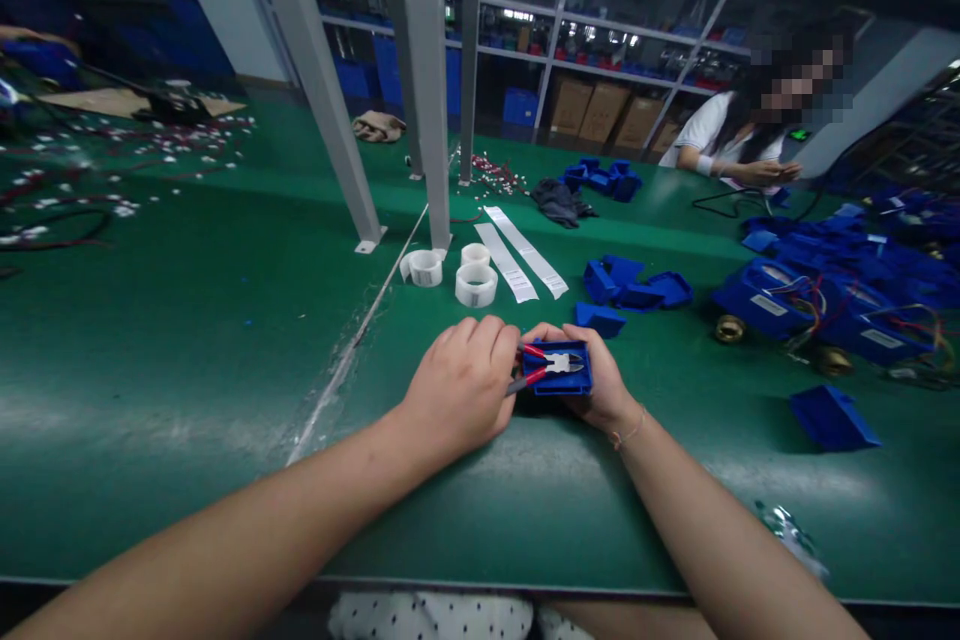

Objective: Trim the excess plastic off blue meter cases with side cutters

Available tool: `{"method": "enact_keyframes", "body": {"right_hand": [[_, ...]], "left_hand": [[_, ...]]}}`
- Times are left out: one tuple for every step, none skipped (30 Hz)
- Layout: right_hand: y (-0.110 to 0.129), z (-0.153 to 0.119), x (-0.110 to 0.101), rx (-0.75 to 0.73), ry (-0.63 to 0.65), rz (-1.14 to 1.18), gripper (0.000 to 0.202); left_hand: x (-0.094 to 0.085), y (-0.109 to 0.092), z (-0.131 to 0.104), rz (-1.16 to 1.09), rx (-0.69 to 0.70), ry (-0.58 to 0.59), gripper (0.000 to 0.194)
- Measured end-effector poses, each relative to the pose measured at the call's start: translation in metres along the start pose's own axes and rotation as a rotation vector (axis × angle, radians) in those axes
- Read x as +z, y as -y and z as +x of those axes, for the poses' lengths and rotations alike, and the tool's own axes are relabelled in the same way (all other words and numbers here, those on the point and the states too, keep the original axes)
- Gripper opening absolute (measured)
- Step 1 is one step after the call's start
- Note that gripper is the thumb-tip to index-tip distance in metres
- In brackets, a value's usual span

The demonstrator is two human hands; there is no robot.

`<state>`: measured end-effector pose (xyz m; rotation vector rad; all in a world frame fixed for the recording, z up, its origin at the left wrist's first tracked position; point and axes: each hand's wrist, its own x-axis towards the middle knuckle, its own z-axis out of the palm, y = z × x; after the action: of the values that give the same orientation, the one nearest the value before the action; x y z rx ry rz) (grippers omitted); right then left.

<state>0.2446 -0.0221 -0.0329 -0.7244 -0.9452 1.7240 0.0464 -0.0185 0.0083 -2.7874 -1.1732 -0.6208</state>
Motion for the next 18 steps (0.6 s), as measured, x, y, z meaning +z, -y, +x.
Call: {"method": "enact_keyframes", "body": {"right_hand": [[-0.0004,0.0001,0.0003,0.000,0.005,0.001,0.049],[-0.0006,0.0001,0.0006,0.003,0.004,0.000,0.050],[-0.0007,0.0001,0.0010,0.005,0.000,-0.002,0.050],[-0.0008,0.0000,0.0015,0.007,-0.002,-0.003,0.051],[-0.0007,-0.0002,0.0021,0.012,-0.003,-0.002,0.050],[-0.0005,-0.0005,0.0028,0.017,-0.003,0.000,0.050],[-0.0002,-0.0008,0.0034,0.022,-0.001,0.004,0.049],[0.0000,-0.0011,0.0039,0.024,0.002,0.009,0.048],[0.0002,-0.0014,0.0042,0.025,0.005,0.011,0.048],[0.0003,-0.0015,0.0044,0.026,0.008,0.011,0.048],[0.0002,-0.0016,0.0043,0.025,0.010,0.009,0.049],[0.0002,-0.0017,0.0041,0.025,0.012,0.008,0.050],[0.0001,-0.0016,0.0037,0.027,0.010,0.008,0.051],[0.0000,-0.0016,0.0033,0.029,0.007,0.010,0.051],[0.0000,-0.0015,0.0029,0.033,0.006,0.013,0.052],[0.0000,-0.0015,0.0026,0.034,0.005,0.016,0.052],[0.0001,-0.0016,0.0025,0.033,0.005,0.018,0.052],[0.0001,-0.0017,0.0024,0.032,0.006,0.019,0.051]], "left_hand": [[0.0003,0.0003,0.0002,-0.001,-0.006,0.008,0.034],[0.0008,0.0007,0.0004,-0.002,-0.008,0.015,0.033],[0.0013,0.0010,0.0005,-0.002,-0.008,0.021,0.033],[0.0018,0.0013,0.0006,-0.003,-0.008,0.023,0.033],[0.0023,0.0015,0.0005,-0.004,-0.006,0.023,0.033],[0.0026,0.0017,0.0004,-0.006,-0.005,0.023,0.033],[0.0030,0.0018,0.0002,-0.010,-0.005,0.023,0.033],[0.0032,0.0018,-0.0001,-0.014,-0.007,0.023,0.033],[0.0033,0.0017,-0.0005,-0.017,-0.010,0.023,0.033],[0.0034,0.0017,-0.0010,-0.019,-0.013,0.024,0.033],[0.0035,0.0016,-0.0015,-0.018,-0.015,0.024,0.033],[0.0036,0.0015,-0.0020,-0.017,-0.017,0.024,0.033],[0.0037,0.0014,-0.0023,-0.016,-0.016,0.023,0.032],[0.0038,0.0014,-0.0025,-0.016,-0.015,0.024,0.032],[0.0041,0.0014,-0.0025,-0.017,-0.012,0.024,0.032],[0.0045,0.0015,-0.0024,-0.019,-0.011,0.024,0.032],[0.0050,0.0016,-0.0022,-0.021,-0.010,0.022,0.031],[0.0056,0.0017,-0.0020,-0.025,-0.011,0.021,0.031]]}}
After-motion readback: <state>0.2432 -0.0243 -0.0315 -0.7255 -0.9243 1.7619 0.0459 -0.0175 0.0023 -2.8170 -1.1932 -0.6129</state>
